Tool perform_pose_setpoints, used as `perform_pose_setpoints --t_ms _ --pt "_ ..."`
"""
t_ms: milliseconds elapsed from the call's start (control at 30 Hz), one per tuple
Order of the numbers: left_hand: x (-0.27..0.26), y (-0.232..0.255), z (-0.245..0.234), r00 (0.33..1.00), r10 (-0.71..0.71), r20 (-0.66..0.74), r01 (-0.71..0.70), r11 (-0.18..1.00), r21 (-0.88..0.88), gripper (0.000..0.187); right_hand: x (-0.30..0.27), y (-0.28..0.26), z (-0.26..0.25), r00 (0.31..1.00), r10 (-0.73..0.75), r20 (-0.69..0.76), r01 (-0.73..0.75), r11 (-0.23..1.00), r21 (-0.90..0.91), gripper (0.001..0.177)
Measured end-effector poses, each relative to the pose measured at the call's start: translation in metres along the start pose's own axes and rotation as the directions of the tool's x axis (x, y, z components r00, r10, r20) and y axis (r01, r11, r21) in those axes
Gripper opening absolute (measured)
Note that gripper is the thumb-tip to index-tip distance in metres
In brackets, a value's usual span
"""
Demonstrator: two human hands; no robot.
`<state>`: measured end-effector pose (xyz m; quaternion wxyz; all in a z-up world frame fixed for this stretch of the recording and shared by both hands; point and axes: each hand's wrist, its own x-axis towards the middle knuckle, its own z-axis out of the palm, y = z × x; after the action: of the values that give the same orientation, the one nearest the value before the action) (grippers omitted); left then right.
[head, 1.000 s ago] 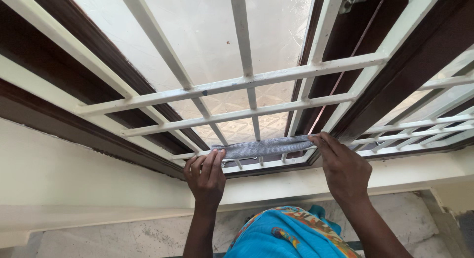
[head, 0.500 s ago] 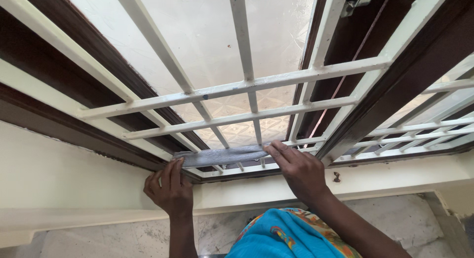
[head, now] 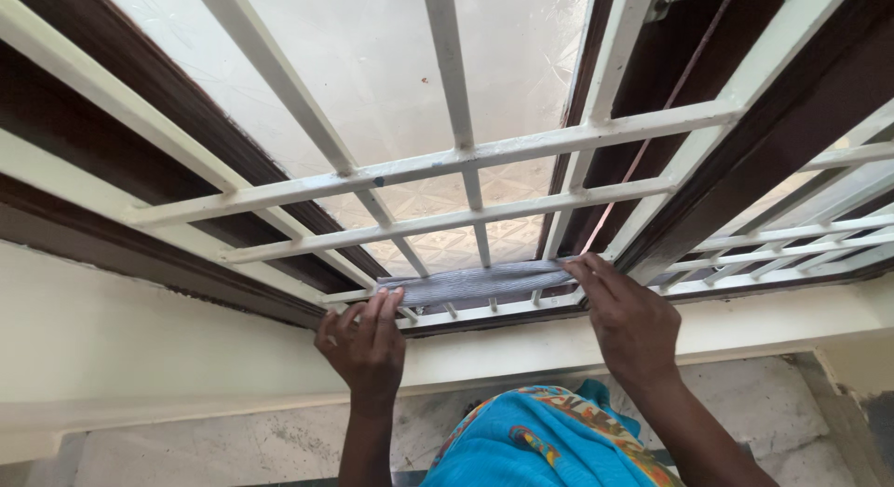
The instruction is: The person wipes the horizontal and vertical bars of a window grill and the window frame with a gray cloth.
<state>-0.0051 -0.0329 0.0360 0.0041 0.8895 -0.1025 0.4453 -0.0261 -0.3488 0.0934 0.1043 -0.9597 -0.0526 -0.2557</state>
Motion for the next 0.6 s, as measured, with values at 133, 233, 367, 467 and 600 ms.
perform_pose_setpoints --t_ms 133,233,367,467,600 --pt "-0.01 -0.041 0.001 0.996 -0.083 -0.014 0.085 0.99 0.11 0.029 0.007 -0.032 0.024 0.983 -0.18 -0.046 0.18 0.984 0.009 0.05" --pt "-0.016 -0.055 -0.005 0.986 -0.156 -0.065 0.165 0.972 0.17 0.022 0.013 -0.049 0.037 0.952 -0.305 -0.036 0.307 0.95 0.062 0.05" --pt "-0.025 -0.056 -0.002 0.983 -0.173 -0.062 0.18 0.975 0.128 0.024 0.01 -0.042 0.038 0.931 -0.354 -0.091 0.361 0.929 0.076 0.051" --pt "-0.035 -0.05 0.009 0.989 -0.138 -0.052 0.14 0.989 0.042 0.029 -0.002 -0.027 0.043 0.929 -0.36 -0.082 0.365 0.93 0.047 0.049" --pt "-0.045 -0.031 0.027 0.995 -0.06 0.079 0.062 0.998 -0.022 0.031 -0.015 -0.006 0.067 0.959 -0.271 0.08 0.272 0.962 0.002 0.05"
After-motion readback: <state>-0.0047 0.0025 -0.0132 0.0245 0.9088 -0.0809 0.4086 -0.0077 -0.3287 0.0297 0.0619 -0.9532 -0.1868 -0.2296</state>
